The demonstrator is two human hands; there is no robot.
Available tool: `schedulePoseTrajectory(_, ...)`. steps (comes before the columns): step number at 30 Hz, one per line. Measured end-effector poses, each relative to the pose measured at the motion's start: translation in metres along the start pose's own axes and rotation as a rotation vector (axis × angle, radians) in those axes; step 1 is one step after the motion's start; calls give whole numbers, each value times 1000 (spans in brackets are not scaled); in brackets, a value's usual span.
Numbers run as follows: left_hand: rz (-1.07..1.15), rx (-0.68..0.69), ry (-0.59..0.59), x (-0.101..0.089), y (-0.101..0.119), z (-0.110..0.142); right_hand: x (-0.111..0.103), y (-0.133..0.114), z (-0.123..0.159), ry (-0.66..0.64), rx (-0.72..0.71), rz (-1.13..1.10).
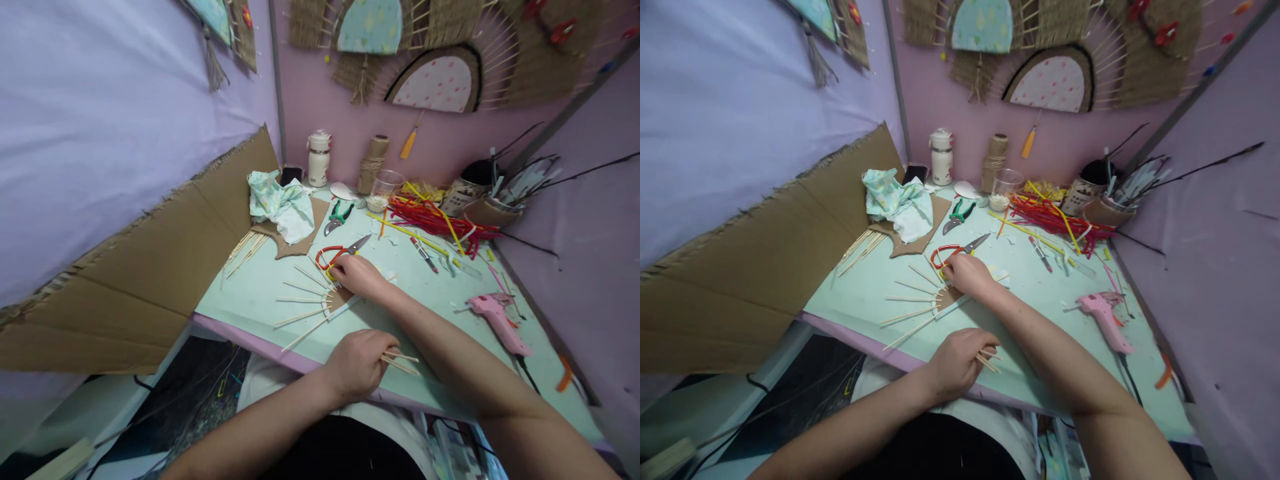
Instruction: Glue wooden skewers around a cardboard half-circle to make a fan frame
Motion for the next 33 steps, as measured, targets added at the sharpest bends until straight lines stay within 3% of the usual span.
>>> schedulePoseTrajectory(18,-6,42,40,0,0,1,1,1,0,-3,12,24)
schedulePoseTrajectory(33,-14,19,5,0,0,0,-4,0,4,2,10,2)
Point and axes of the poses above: each hand's wrist, its own z-axis away from the middle knuckle, its own x-axis out of the palm, y = z × x, the point moved 3 cm from there along -z, towards the middle knuckle, and after that the axes turned 12 degrees about x, right-handed, at the moved point
